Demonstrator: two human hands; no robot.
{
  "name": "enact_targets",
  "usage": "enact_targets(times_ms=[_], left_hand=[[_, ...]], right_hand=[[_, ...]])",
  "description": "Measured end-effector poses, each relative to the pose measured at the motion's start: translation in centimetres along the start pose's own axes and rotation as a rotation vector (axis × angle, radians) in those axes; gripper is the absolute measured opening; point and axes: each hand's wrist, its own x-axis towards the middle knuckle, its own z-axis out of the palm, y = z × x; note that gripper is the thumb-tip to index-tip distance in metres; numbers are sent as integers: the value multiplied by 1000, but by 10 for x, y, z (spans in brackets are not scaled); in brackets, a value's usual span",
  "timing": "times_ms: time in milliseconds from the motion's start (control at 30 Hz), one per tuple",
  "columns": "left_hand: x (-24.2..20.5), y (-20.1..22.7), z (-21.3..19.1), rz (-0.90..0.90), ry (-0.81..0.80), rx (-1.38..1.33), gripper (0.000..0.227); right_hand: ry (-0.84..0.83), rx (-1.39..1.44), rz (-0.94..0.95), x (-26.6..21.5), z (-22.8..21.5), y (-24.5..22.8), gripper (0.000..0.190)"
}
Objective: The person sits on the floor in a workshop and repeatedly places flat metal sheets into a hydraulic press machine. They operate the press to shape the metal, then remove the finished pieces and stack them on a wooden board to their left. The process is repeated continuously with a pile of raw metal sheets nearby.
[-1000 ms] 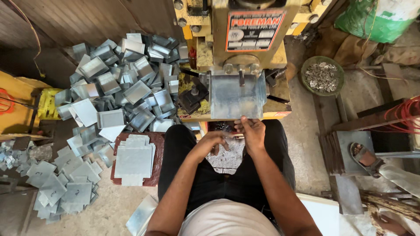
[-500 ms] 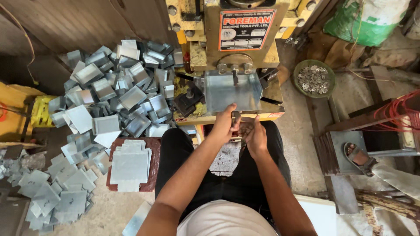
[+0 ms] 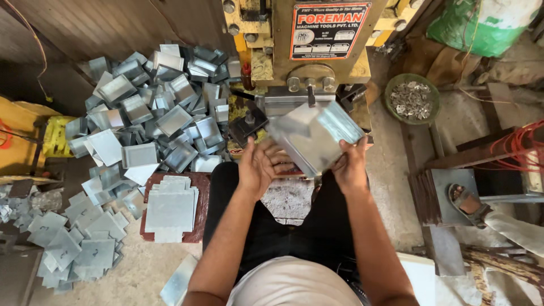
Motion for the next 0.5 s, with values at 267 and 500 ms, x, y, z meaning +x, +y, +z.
enact_targets(times_ms=[267,500], left_hand=[[44,-48,-27,371,284,672,68],[78,-52,-67,493,291,690,51]], right_hand=[[-17,-120,-23,-3,41,30,91],[-51,-215,-95,39,20,28,82]])
